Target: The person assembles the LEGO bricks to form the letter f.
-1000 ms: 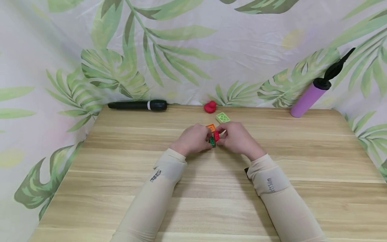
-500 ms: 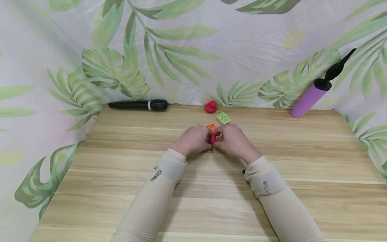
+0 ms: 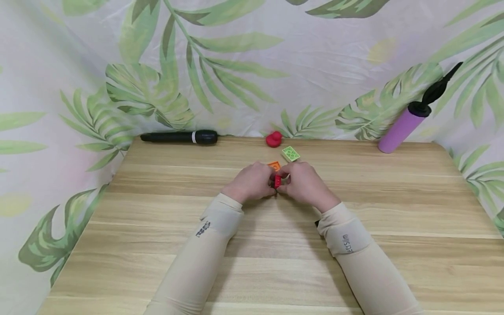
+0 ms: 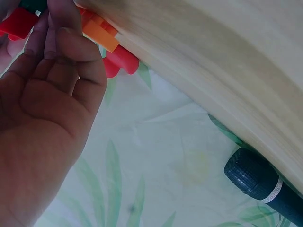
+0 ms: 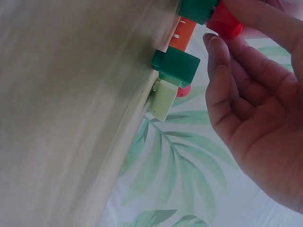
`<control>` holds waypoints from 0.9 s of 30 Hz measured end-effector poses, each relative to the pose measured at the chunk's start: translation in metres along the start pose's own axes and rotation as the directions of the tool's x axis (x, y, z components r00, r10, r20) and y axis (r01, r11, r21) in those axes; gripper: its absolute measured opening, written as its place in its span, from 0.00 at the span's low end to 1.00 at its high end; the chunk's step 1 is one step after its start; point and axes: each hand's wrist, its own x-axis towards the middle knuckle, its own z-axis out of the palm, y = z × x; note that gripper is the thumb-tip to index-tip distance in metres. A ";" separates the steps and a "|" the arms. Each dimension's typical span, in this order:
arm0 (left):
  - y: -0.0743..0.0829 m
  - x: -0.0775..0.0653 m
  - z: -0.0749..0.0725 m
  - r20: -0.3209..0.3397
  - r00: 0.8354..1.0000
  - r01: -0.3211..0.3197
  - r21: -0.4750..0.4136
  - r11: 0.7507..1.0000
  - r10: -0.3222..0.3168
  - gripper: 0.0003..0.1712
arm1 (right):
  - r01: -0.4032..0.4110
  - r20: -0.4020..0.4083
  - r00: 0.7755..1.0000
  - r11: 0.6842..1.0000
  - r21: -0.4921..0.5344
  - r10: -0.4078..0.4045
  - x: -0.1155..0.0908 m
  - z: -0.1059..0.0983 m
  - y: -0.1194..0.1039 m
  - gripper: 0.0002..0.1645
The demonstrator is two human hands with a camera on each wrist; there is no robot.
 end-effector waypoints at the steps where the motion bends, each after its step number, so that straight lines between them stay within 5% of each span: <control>1: 0.000 0.000 0.000 0.000 1.000 0.001 0.003 1.000 -0.001 0.09 | 0.002 -0.003 1.000 1.000 -0.004 -0.002 0.000 0.000 0.000 0.17; 16: 0.002 0.000 0.000 0.016 1.000 0.016 0.012 1.000 -0.016 0.09 | -0.039 -0.024 0.999 0.991 -0.129 0.036 -0.002 0.004 -0.003 0.21; 27: 0.002 0.000 0.000 0.028 1.000 0.005 0.003 1.000 -0.006 0.10 | -0.013 0.002 1.000 0.993 -0.118 0.013 -0.001 0.002 0.002 0.19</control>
